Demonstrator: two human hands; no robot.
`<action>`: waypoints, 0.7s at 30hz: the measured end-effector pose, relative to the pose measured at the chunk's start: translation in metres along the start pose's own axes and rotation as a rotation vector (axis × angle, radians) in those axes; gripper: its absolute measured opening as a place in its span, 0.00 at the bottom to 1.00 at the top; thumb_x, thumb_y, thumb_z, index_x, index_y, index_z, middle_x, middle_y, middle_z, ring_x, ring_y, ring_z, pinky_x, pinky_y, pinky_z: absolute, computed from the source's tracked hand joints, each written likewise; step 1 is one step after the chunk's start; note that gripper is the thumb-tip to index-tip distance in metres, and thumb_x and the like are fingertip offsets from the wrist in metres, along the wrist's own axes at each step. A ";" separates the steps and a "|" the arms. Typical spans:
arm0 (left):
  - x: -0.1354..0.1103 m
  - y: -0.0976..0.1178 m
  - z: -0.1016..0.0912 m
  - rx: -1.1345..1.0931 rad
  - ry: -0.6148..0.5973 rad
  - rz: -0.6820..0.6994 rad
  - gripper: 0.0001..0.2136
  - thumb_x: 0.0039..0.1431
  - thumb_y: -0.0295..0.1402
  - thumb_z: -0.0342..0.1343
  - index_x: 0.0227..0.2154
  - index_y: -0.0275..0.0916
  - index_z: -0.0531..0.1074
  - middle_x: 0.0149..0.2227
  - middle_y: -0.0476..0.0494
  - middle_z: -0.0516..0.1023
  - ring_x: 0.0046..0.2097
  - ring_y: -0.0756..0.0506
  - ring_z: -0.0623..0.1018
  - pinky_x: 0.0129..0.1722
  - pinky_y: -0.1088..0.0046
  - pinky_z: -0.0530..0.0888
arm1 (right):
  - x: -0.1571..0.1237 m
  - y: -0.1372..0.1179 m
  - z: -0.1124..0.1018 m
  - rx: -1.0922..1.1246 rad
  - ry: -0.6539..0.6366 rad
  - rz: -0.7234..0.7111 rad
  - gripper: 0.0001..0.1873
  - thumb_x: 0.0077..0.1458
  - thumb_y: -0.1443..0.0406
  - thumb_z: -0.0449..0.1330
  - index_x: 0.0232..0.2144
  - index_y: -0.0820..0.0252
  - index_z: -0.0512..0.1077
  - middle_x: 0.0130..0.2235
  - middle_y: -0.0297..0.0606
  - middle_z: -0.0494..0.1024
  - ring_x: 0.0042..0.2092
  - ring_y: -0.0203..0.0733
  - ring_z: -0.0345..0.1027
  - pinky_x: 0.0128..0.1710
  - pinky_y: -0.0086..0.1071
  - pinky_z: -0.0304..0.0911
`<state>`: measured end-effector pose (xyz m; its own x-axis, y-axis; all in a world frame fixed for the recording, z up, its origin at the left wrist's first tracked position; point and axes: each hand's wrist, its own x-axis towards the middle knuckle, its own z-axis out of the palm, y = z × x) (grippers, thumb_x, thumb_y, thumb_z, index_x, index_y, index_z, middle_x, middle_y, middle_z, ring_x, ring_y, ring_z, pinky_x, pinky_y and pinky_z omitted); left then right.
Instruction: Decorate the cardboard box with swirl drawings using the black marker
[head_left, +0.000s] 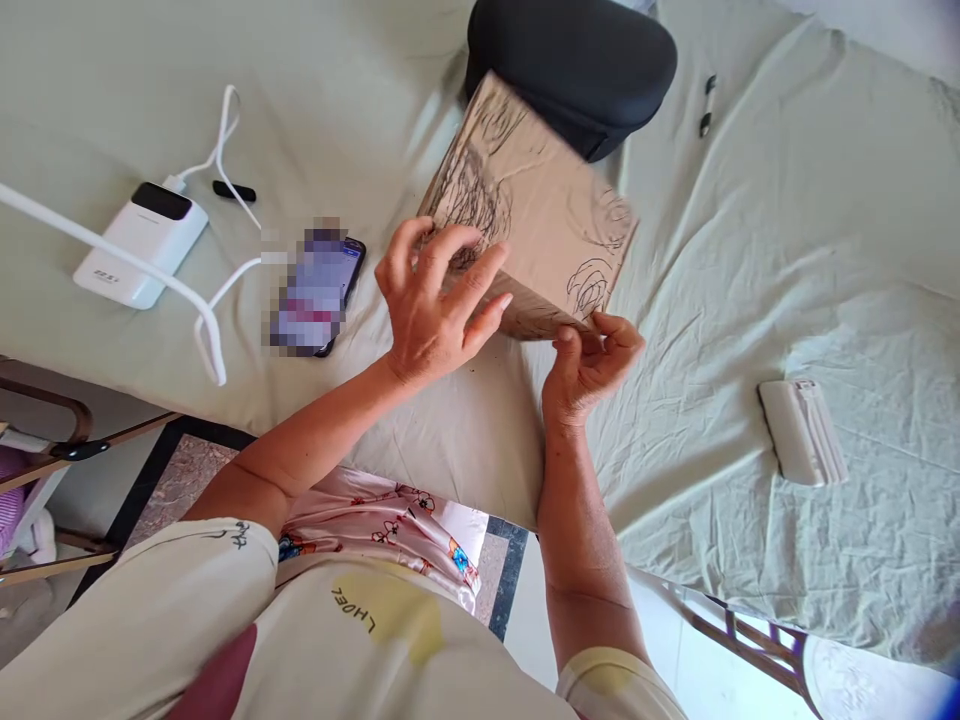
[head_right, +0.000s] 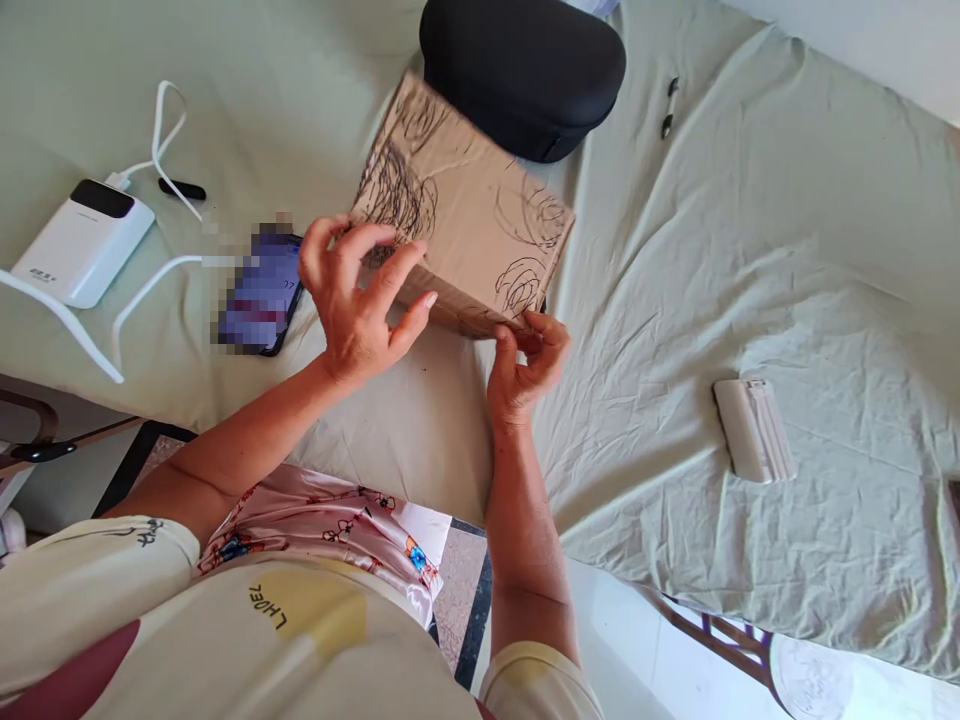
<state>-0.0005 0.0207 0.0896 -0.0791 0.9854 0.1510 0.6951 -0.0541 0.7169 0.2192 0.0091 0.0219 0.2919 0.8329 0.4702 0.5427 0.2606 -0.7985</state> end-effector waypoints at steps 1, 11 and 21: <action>0.000 -0.001 0.000 0.022 -0.004 -0.017 0.22 0.66 0.57 0.58 0.59 0.57 0.77 0.68 0.46 0.74 0.79 0.28 0.59 0.80 0.38 0.52 | 0.002 -0.003 -0.003 -0.034 0.006 -0.003 0.21 0.67 0.44 0.61 0.48 0.52 0.71 0.45 0.40 0.70 0.38 0.41 0.72 0.35 0.38 0.74; -0.013 0.002 0.035 0.097 -0.110 0.216 0.24 0.72 0.46 0.56 0.67 0.49 0.71 0.77 0.36 0.64 0.81 0.30 0.56 0.79 0.34 0.44 | 0.001 -0.025 0.000 -0.034 -0.070 0.012 0.20 0.69 0.45 0.59 0.48 0.52 0.73 0.44 0.39 0.72 0.40 0.41 0.71 0.40 0.38 0.74; -0.025 -0.014 0.059 0.036 0.229 0.665 0.21 0.78 0.47 0.50 0.63 0.39 0.68 0.65 0.30 0.80 0.73 0.35 0.74 0.76 0.46 0.65 | -0.005 -0.040 0.000 0.079 -0.319 -0.313 0.17 0.76 0.57 0.56 0.59 0.52 0.76 0.47 0.40 0.81 0.46 0.42 0.77 0.46 0.39 0.77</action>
<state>0.0338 0.0066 0.0352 0.2251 0.6864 0.6915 0.6711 -0.6238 0.4007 0.1961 -0.0058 0.0514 -0.1409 0.8139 0.5637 0.5008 0.5497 -0.6686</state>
